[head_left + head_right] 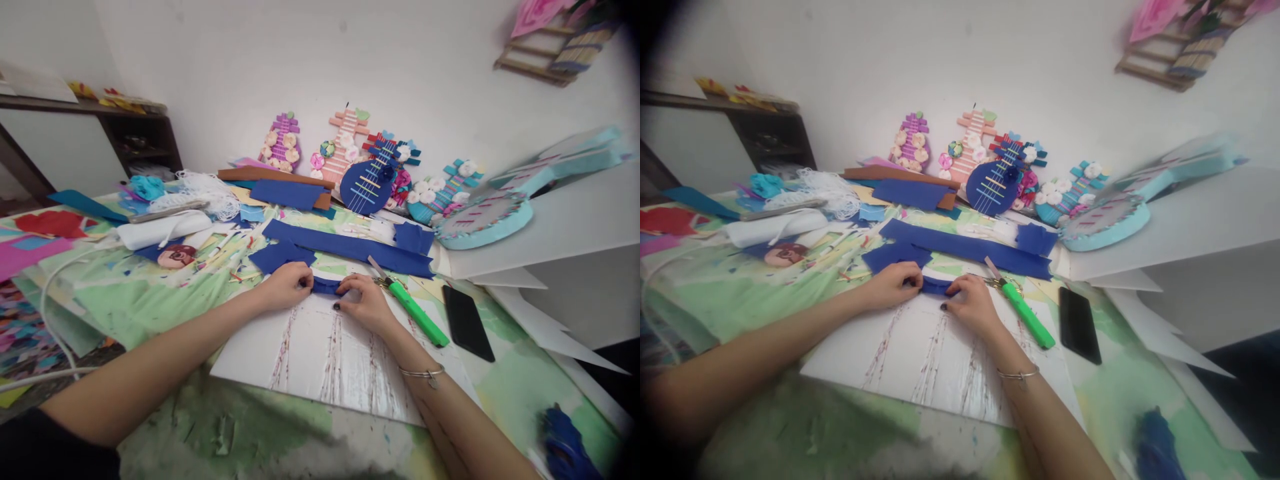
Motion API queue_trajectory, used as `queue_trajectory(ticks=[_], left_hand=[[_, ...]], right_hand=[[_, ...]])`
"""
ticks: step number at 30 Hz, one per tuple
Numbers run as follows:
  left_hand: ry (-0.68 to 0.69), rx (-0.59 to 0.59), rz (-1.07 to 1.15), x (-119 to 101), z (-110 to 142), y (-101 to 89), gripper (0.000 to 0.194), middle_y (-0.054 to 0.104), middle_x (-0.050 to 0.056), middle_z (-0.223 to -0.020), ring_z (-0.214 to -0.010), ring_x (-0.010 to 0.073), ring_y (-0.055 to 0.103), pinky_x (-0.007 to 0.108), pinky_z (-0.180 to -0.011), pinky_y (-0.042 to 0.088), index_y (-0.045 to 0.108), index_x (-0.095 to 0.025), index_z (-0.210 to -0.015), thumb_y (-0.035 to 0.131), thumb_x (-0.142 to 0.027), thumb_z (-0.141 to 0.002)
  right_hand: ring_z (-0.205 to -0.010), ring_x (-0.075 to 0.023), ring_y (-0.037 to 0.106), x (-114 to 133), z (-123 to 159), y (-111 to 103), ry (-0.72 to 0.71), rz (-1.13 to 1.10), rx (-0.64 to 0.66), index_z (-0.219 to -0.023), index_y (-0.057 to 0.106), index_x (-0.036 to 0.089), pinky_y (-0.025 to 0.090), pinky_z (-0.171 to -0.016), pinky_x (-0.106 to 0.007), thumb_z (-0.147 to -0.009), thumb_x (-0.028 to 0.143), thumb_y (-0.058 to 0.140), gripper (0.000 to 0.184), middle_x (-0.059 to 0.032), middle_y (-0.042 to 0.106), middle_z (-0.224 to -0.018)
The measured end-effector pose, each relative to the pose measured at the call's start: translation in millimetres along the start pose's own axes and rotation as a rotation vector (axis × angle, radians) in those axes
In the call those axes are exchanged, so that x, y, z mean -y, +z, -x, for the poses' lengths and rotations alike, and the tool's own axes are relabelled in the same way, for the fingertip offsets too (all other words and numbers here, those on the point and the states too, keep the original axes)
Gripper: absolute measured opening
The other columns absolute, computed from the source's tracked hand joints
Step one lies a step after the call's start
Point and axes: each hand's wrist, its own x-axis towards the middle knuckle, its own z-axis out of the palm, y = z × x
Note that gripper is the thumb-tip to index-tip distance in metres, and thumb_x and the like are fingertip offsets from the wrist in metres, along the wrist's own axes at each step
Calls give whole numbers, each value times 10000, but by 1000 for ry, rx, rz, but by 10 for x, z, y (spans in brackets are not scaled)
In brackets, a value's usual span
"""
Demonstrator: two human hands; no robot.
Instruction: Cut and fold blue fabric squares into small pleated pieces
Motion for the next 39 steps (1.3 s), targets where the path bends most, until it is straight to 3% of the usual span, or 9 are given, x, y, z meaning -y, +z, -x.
queue_trajectory(ticks=[10,14,18,39], left_hand=[[-11,-19,12,43,6,18,90,557,28,-789,-712,145,546,243,-646,411,606,-148,-681,544,-119,-740],[-10,-12,6,27,1,27,113,540,28,-779,-725,151,539,254,-663,414,591,-147,-677,522,-120,-762],[-26,-12,2,9,4,34,102,544,35,-798,-766,166,550,267,-690,423,584,-149,-667,531,-112,-746],[-173,-7,45,8,-59,43,116,611,21,-801,-699,154,578,248,-650,453,670,-168,-635,560,-151,-668]], right_hand=[[-852,-208,606,-75,-25,38,10,-57,-46,-684,695,199,427,-846,-364,-728,117,633,112,-49,690,-838],[-807,-200,622,-83,-41,45,69,-98,-58,-636,681,195,444,-803,-337,-696,122,648,100,-39,689,-780],[-840,-214,613,-60,-49,54,106,-77,-85,-585,662,202,412,-869,-377,-657,107,652,120,-30,685,-763],[-930,-249,580,-103,-64,125,208,-43,-120,-572,691,199,405,-912,-408,-601,108,658,101,-70,647,-898]])
